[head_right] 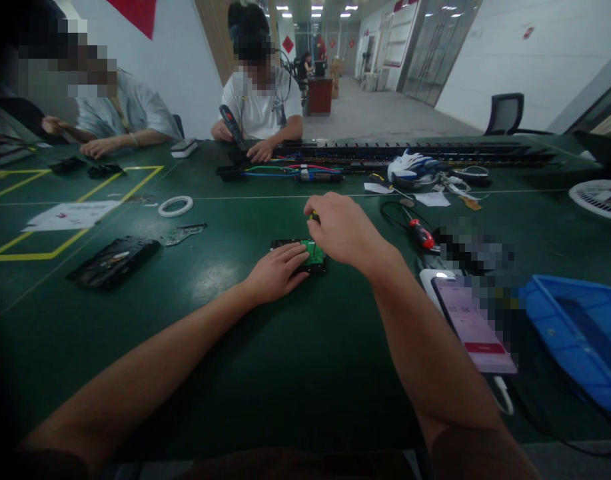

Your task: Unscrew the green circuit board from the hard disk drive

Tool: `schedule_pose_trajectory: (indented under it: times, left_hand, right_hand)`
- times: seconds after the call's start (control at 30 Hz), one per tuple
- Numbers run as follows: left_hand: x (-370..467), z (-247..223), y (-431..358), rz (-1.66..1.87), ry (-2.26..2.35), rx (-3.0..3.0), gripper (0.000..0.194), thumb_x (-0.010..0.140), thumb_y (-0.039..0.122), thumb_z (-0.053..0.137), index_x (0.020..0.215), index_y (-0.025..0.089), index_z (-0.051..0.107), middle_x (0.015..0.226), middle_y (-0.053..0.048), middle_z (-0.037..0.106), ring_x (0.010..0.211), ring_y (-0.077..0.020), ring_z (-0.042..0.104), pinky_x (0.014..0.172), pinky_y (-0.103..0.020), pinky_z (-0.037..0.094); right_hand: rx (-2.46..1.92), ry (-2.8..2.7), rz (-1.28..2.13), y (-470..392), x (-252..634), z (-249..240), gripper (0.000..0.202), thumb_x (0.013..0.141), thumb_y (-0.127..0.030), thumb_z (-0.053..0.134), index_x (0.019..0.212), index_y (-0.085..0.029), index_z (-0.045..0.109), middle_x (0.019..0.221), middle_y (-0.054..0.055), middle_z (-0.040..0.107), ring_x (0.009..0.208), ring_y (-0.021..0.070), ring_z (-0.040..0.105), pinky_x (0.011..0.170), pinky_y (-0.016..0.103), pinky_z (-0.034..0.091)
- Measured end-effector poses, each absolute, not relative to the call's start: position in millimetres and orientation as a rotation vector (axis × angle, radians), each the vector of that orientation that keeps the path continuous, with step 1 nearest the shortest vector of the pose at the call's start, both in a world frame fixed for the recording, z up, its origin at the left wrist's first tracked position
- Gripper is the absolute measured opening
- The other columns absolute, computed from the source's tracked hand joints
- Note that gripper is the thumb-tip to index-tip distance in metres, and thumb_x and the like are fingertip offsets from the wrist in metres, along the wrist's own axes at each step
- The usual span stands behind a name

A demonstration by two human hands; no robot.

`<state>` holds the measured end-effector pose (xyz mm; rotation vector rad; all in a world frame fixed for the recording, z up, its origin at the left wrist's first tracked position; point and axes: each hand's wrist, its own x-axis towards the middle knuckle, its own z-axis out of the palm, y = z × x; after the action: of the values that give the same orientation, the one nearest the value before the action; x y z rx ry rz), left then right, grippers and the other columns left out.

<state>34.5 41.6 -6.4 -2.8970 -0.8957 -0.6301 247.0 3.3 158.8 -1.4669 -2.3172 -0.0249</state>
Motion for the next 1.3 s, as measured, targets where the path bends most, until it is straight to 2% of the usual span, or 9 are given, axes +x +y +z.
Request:
schedule_pose_trajectory:
  times: [0.17,0.43,0.7,0.9,1.17,1.3]
  left_hand:
    - [34.9,-6.5,41.9,-0.635,-0.886,-2.894,0.049,0.110,0.046,0.056,0.147,0.013,0.063,0.153,-0.017,0.064,0.149,-0.0343,0.055,0.128,-0.052,0.044]
    - [34.7,-9.0,43.3,-0.639,-0.884,-2.901,0.048,0.110,0.046,0.057,0.148,0.017,0.062,0.153,-0.016,0.065,0.150,-0.0341,0.055,0.126,-0.054,0.045]
    - [35.0,-7.8,42.0,-0.655,-0.892,-2.898,0.048,0.109,0.044,0.060,0.147,0.014,0.063,0.153,-0.018,0.064,0.150,-0.0337,0.055,0.127,-0.052,0.044]
    - [34.3,-9.5,43.2,-0.654,-0.880,-2.896,0.049,0.109,0.045,0.059,0.147,0.014,0.063,0.152,-0.017,0.065,0.149,-0.0344,0.055,0.127,-0.053,0.045]
    - [34.5,-8.6,42.0,-0.650,-0.873,-2.875,0.049,0.110,0.045,0.057,0.146,0.012,0.063,0.153,-0.018,0.064,0.149,-0.0346,0.056,0.127,-0.051,0.045]
    - [34.6,-9.2,42.1,-0.653,-0.875,-2.870,0.050,0.110,0.045,0.058,0.146,0.011,0.063,0.153,-0.018,0.064,0.149,-0.0348,0.056,0.127,-0.052,0.045]
  right_hand:
    - [-1.470,-2.339,-0.027,4.8,247.5,160.3,0.021,0.104,-0.025,0.058,0.105,-0.020,0.078,0.106,0.011,0.080,0.103,0.0292,0.069,0.093,0.041,0.048]
    - [-1.495,-2.284,-0.002,3.5,248.8,160.0,0.026,0.098,-0.014,0.057,0.118,-0.014,0.074,0.120,0.015,0.079,0.109,0.0302,0.071,0.097,0.041,0.050]
    - [-1.452,-2.333,0.000,5.1,249.1,159.5,0.018,0.102,-0.020,0.058,0.101,-0.019,0.077,0.105,0.011,0.079,0.101,0.0287,0.069,0.092,0.041,0.048]
    - [-1.437,-2.301,0.002,5.3,250.9,157.6,0.028,0.095,-0.011,0.058,0.116,-0.016,0.076,0.119,0.014,0.079,0.108,0.0303,0.071,0.097,0.042,0.049]
    - [-1.420,-2.353,-0.017,6.3,250.1,157.8,0.017,0.099,-0.018,0.059,0.101,-0.018,0.076,0.106,0.011,0.077,0.100,0.0273,0.068,0.091,0.039,0.048]
    - [-1.391,-2.356,0.009,7.8,252.7,155.4,0.022,0.099,-0.016,0.059,0.112,-0.017,0.076,0.117,0.013,0.078,0.109,0.0295,0.070,0.097,0.042,0.049]
